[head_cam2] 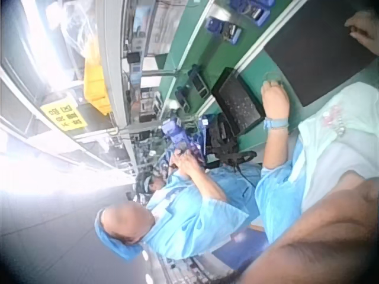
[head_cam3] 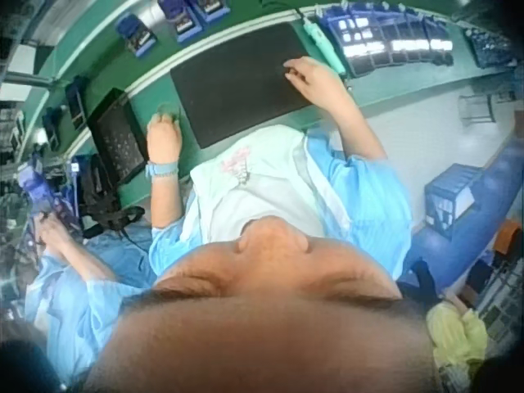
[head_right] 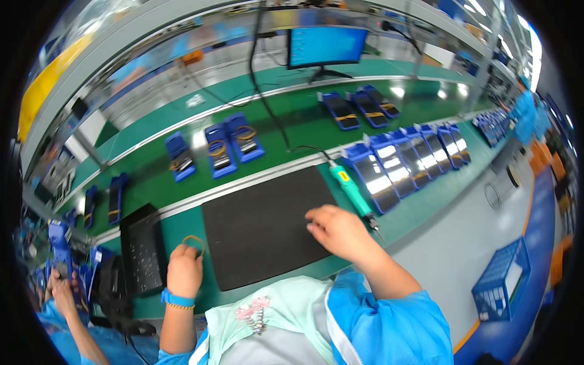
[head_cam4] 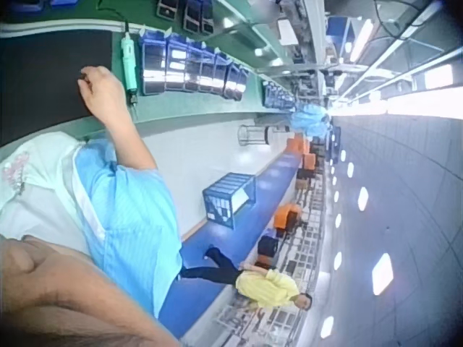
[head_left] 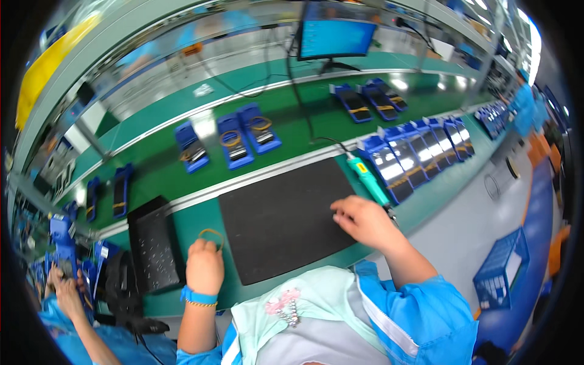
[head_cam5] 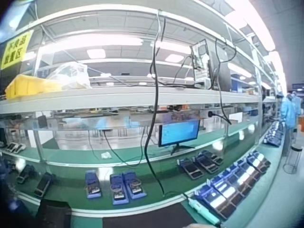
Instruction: The person assembles hand-held electronic devices by inserting internal components and battery packs into a device case, then securing the case with screws using an electric screwdriver.
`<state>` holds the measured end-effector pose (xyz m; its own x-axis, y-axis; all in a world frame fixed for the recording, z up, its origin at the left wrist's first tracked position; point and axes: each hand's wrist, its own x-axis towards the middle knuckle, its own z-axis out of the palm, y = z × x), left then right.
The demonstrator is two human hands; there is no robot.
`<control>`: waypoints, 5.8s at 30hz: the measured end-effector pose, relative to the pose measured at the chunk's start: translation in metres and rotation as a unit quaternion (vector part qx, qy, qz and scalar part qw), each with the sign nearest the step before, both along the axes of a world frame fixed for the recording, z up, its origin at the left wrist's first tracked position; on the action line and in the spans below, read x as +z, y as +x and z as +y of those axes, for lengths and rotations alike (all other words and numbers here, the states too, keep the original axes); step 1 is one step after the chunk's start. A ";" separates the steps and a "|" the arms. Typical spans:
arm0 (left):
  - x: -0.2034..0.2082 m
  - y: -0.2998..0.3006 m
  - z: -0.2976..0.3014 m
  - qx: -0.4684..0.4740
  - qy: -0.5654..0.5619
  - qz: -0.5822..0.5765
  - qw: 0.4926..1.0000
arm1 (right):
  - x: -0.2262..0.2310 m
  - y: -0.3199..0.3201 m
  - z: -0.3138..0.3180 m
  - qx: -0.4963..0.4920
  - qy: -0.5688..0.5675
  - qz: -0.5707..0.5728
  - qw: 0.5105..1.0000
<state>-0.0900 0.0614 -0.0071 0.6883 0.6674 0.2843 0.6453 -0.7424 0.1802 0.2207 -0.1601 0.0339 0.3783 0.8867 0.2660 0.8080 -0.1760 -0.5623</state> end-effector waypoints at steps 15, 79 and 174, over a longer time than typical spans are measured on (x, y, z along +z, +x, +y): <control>0.029 -0.005 -0.028 0.070 0.010 0.043 0.997 | -0.050 0.069 0.017 -0.231 -0.077 -0.093 0.965; -0.008 0.005 -0.026 -0.223 -0.467 -0.416 0.748 | 0.044 -0.066 0.168 0.335 0.164 0.620 0.690; -0.007 0.015 -0.027 -0.100 -0.220 -0.189 0.952 | -0.038 -0.054 0.108 0.257 -0.076 0.134 0.954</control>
<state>-0.0753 0.0344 -0.0145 0.7184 0.6451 0.2601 0.3265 -0.6429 0.6928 0.1670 -0.0521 -0.0038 -0.0802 0.9940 0.0750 0.6405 0.1090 -0.7602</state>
